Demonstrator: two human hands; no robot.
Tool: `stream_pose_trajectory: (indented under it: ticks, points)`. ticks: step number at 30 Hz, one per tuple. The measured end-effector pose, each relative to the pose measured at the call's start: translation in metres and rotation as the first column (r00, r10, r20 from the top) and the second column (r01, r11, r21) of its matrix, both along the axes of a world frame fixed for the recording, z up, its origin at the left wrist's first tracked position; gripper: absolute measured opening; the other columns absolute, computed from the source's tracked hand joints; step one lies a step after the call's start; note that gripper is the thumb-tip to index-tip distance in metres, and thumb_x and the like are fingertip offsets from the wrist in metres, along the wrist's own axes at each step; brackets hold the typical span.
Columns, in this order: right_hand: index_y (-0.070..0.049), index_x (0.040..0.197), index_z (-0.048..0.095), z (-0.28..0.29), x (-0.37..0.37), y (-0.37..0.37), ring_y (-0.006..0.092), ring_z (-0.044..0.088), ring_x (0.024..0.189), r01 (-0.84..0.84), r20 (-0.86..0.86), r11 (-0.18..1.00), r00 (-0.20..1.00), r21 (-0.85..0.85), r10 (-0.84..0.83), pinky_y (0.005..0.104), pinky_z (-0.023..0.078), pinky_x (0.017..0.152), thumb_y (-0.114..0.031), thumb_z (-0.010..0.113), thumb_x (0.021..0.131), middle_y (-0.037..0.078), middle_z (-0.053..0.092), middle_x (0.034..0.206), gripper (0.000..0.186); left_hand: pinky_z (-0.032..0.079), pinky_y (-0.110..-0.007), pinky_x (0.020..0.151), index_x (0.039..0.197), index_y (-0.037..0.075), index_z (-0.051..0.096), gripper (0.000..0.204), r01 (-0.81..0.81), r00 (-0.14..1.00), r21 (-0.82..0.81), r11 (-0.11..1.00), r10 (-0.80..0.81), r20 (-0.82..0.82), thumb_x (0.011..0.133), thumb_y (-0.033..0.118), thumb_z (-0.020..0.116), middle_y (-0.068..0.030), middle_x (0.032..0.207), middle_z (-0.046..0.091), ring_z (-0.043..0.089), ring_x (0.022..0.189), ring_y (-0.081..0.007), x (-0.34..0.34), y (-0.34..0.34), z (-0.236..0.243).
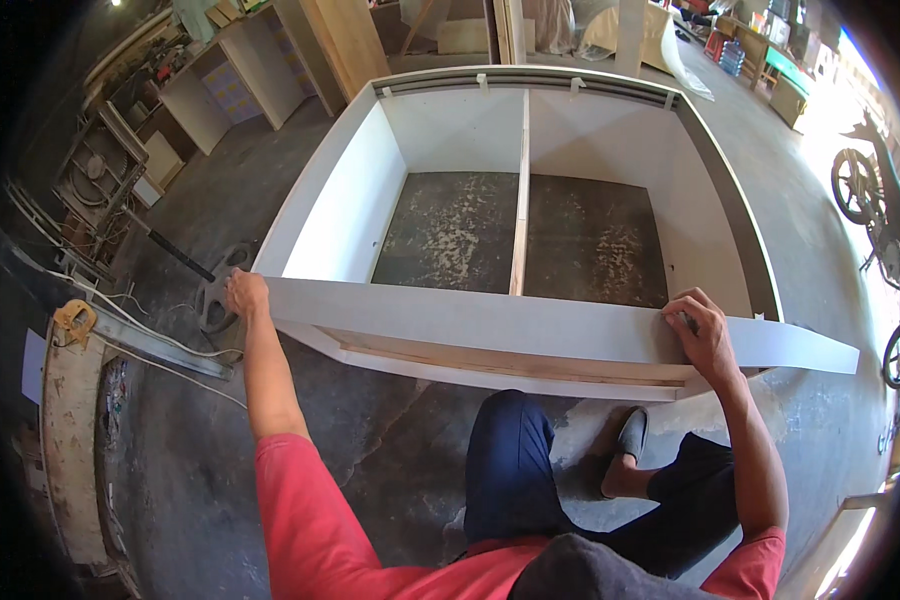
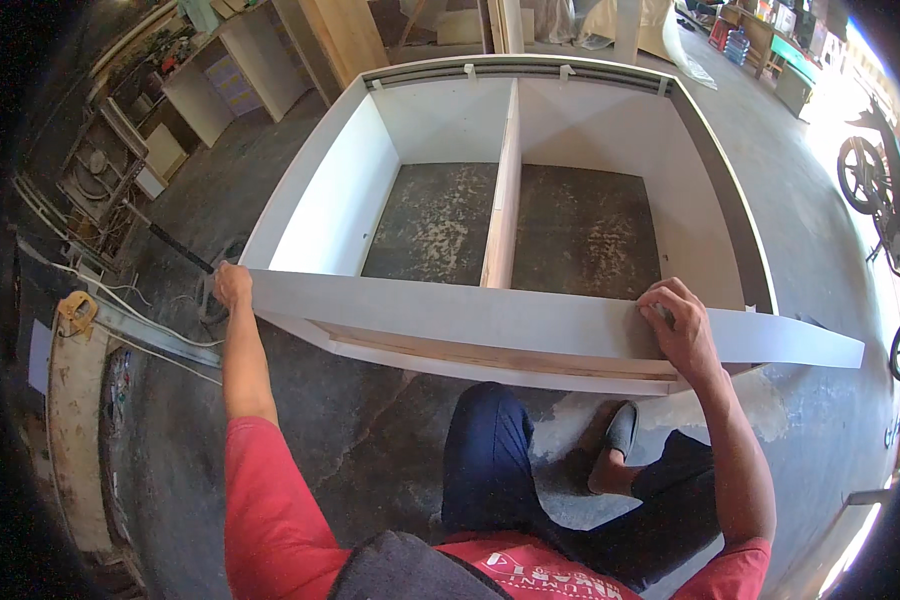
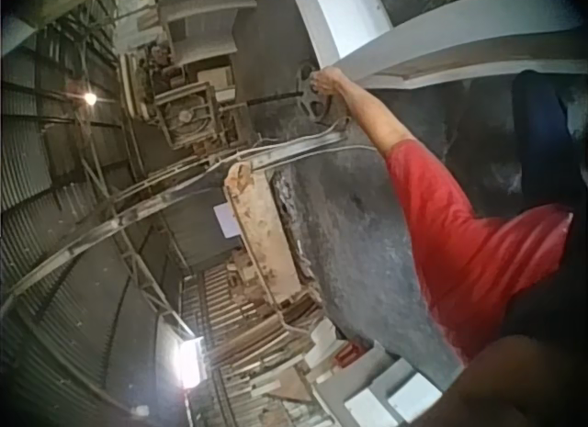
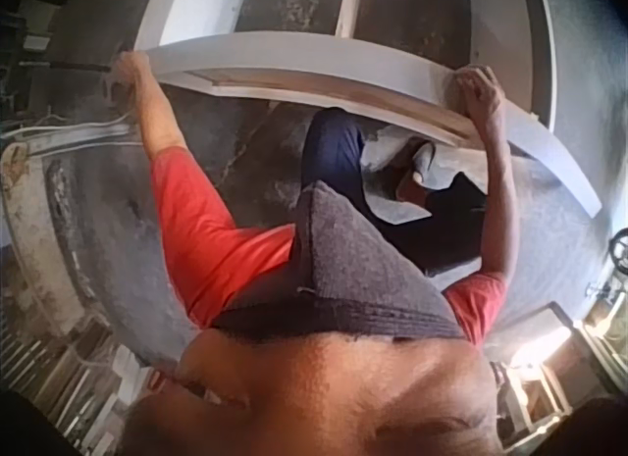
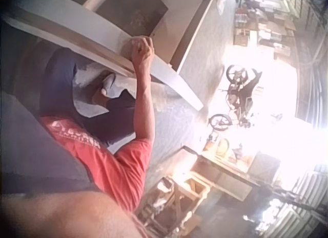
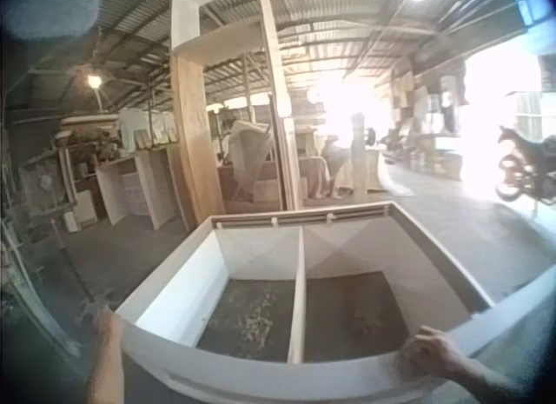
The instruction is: The person aligns a laminate strip along the edge of a wooden cabinet, trims it with a utility knife, and presses it down by hand before checking laminate sheets on a stack.
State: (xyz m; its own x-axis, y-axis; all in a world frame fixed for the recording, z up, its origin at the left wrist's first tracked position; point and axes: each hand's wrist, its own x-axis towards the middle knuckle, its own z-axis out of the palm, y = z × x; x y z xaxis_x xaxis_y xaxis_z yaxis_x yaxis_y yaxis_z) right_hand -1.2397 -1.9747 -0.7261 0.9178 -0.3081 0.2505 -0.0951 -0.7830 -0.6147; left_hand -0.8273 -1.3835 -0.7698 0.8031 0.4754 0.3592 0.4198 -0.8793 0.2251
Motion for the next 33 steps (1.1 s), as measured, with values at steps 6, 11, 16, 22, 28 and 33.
stream_pose_trajectory:
  ticks: [6, 11, 16, 22, 28, 33]
  points:
    - [-0.003, 0.094, 0.068, 0.001, -0.003, 0.0, 0.0299, 0.062, 0.099, -0.151, 0.08, 0.978, 0.983, -0.141, 0.163, 0.0402, 0.048, 0.089, -0.002, 0.066, 0.083, 0.011, 0.065, 0.101, 0.011, 0.05, -0.046, 0.095, 0.114, 0.002, 0.063, 0.032, 0.004, 1.0, 0.013, 1.0, -0.005, 0.021, 0.091, 0.016, 0.046, -0.0191, 0.12, 0.063, 0.061, 0.111, -0.0356, 0.003, 0.004, -0.004]
    - [-0.004, 0.097, 0.069, 0.006, -0.007, 0.001, 0.0294, 0.061, 0.102, -0.166, -0.003, 0.974, 0.986, -0.156, 0.167, 0.0397, 0.048, 0.091, -0.007, 0.073, 0.079, 0.011, 0.063, 0.106, 0.019, 0.05, -0.046, 0.094, 0.114, 0.003, 0.064, 0.031, -0.003, 0.999, 0.01, 1.0, 0.003, 0.036, 0.091, 0.016, 0.047, -0.0182, 0.118, 0.063, 0.061, 0.111, -0.0351, 0.007, 0.008, -0.01]
    - [-0.006, 0.104, 0.068, 0.011, -0.009, 0.002, 0.03, 0.057, 0.108, -0.203, -0.048, 0.967, 0.979, -0.155, 0.198, 0.0431, 0.046, 0.095, -0.022, 0.084, 0.069, 0.01, 0.061, 0.111, 0.041, 0.05, -0.047, 0.093, 0.114, 0.004, 0.064, 0.031, -0.015, 0.999, 0.051, 0.999, 0.013, 0.03, 0.092, 0.016, 0.047, -0.018, 0.117, 0.064, 0.061, 0.111, -0.0346, 0.01, 0.011, -0.012]
    - [-0.006, 0.115, 0.065, 0.012, -0.008, 0.008, 0.0324, 0.053, 0.118, -0.278, -0.078, 0.935, 0.96, -0.221, 0.268, 0.0445, 0.042, 0.102, -0.034, 0.09, 0.06, 0.012, 0.059, 0.123, 0.066, 0.05, -0.048, 0.094, 0.115, 0.003, 0.063, 0.031, 0.009, 1.0, 0.022, 1.0, -0.009, 0.02, 0.092, 0.016, 0.046, -0.0185, 0.119, 0.063, 0.06, 0.112, -0.0356, 0.006, 0.008, -0.009]
    - [-0.003, 0.118, 0.063, 0.014, -0.006, 0.016, 0.0302, 0.052, 0.12, -0.29, -0.111, 0.918, 0.957, -0.27, 0.27, 0.0424, 0.04, 0.106, -0.033, 0.09, 0.06, 0.011, 0.058, 0.129, 0.071, 0.05, -0.047, 0.094, 0.117, 0.003, 0.062, 0.032, 0.021, 1.0, 0.018, 1.0, -0.021, 0.021, 0.093, 0.015, 0.045, -0.0188, 0.121, 0.062, 0.06, 0.114, -0.0365, 0.004, 0.007, -0.008]
    - [-0.003, 0.117, 0.063, 0.016, -0.004, 0.017, 0.0327, 0.054, 0.118, -0.289, -0.116, 0.926, 0.956, -0.243, 0.268, 0.0437, 0.042, 0.103, -0.028, 0.09, 0.061, 0.012, 0.059, 0.126, 0.068, 0.05, -0.047, 0.094, 0.116, 0.003, 0.062, 0.032, 0.017, 0.999, 0.026, 0.999, -0.018, 0.031, 0.092, 0.015, 0.045, -0.0189, 0.12, 0.062, 0.06, 0.113, -0.0363, 0.004, 0.006, -0.007]
